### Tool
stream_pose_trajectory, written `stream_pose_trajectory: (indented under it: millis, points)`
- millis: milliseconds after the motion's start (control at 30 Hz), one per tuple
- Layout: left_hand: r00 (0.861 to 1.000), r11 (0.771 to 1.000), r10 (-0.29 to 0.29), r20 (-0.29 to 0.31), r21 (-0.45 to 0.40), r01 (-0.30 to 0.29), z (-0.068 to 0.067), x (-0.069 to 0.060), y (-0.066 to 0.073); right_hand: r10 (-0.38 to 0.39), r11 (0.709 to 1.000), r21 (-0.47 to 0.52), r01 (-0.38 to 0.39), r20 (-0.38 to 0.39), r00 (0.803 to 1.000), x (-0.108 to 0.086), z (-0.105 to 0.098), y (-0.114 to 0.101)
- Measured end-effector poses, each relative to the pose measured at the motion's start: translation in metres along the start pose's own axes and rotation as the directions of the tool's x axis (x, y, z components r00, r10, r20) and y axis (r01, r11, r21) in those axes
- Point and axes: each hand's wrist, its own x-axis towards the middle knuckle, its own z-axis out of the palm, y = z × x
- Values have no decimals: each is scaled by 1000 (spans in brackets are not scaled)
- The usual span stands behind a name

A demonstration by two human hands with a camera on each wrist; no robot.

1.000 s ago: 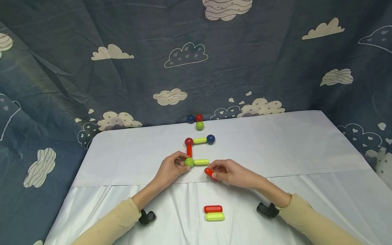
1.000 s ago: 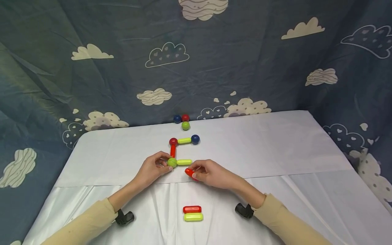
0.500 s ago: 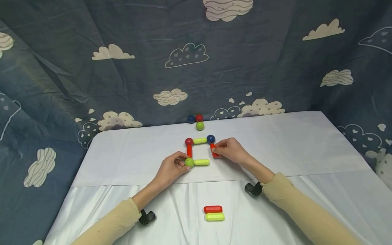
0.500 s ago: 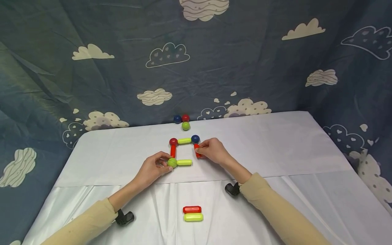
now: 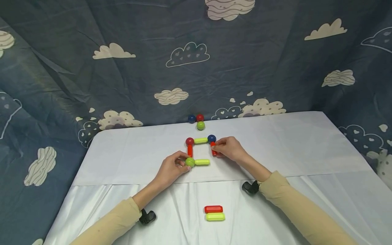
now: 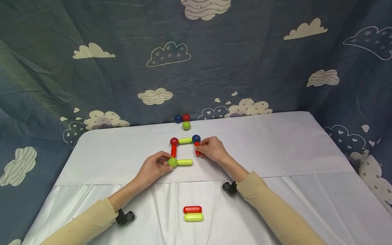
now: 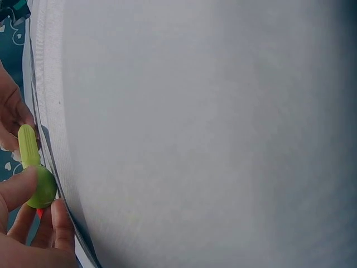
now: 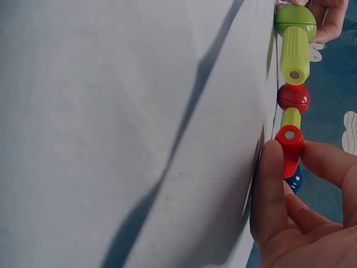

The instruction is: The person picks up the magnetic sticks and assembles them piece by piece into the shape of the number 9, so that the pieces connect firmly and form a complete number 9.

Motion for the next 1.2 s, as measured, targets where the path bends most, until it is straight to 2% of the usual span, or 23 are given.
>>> stream_pose_trajectory:
  millis: [1200]
  points:
    - [1000,1000,-12,-6,13,12,2,0,1,-48,998,-50,48,3,999,-1,-1,3]
